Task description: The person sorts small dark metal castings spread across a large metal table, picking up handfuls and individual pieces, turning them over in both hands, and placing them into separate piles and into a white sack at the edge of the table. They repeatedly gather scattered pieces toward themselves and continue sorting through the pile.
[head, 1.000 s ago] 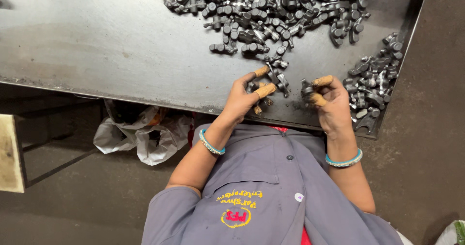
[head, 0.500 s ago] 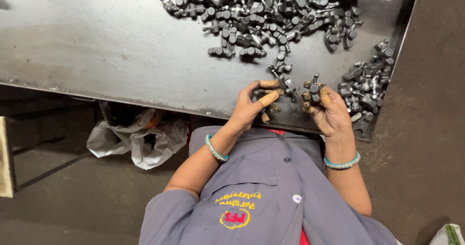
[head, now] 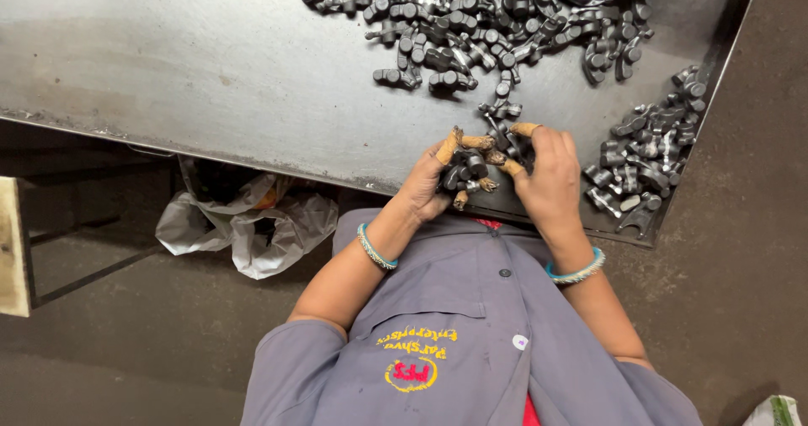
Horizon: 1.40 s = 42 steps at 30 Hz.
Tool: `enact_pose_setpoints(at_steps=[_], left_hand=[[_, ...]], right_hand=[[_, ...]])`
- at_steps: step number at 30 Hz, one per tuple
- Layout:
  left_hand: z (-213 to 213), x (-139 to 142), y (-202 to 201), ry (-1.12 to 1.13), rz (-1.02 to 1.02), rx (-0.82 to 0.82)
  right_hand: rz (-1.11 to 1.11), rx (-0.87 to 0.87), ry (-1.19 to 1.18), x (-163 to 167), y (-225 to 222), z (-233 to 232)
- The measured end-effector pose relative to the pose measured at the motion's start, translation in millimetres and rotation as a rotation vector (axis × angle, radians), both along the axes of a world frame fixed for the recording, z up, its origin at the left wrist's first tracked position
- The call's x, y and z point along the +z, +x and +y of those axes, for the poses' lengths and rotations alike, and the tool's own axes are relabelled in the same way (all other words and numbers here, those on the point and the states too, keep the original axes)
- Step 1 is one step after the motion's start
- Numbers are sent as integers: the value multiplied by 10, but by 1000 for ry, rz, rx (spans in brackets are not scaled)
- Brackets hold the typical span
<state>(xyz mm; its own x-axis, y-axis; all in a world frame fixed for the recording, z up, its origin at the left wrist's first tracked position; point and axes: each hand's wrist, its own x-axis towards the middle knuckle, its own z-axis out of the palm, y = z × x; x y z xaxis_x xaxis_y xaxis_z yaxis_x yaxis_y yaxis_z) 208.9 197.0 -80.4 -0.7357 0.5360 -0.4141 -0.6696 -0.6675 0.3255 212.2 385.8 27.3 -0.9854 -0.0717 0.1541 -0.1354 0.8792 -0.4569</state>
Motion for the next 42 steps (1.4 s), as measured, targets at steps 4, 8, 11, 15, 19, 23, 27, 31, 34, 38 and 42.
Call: enact_pose_setpoints(at_steps=[4,8,11,15,19,23,27,31,34,38,42], left_hand=[[8,-61,53,34,-56,26],[-12,-12,73,183,14,-48],[-28,7,54,231,39,-70],[-40,-8,37,220,95,-91],[-47,36,26,243,125,-111],[-62,170,-22,163,106,-154],[-61,288,-52,161,152,-174],[-35,324,-56,90,145,-168],[-55,299,-56,207,201,-239],[-69,229,-58,212,170,-220],[-71,162,-44,248,207,-194]], right_hand=[[-153,-162,-260,-210,50,86],[-265,-119,-1078,-385,100,373],[-287,-108,-1385,-457,209,517],[-250,-134,-1509,-502,251,555],[-282,-181,-1591,-497,234,563],[-327,-254,-1569,-493,232,585],[-325,-278,-1510,-467,235,575],[-296,-135,-1379,-357,174,480],[-325,-87,-1099,-222,21,373],[-39,1,-374,-86,-300,230],[66,94,-148,-166,-509,44]])
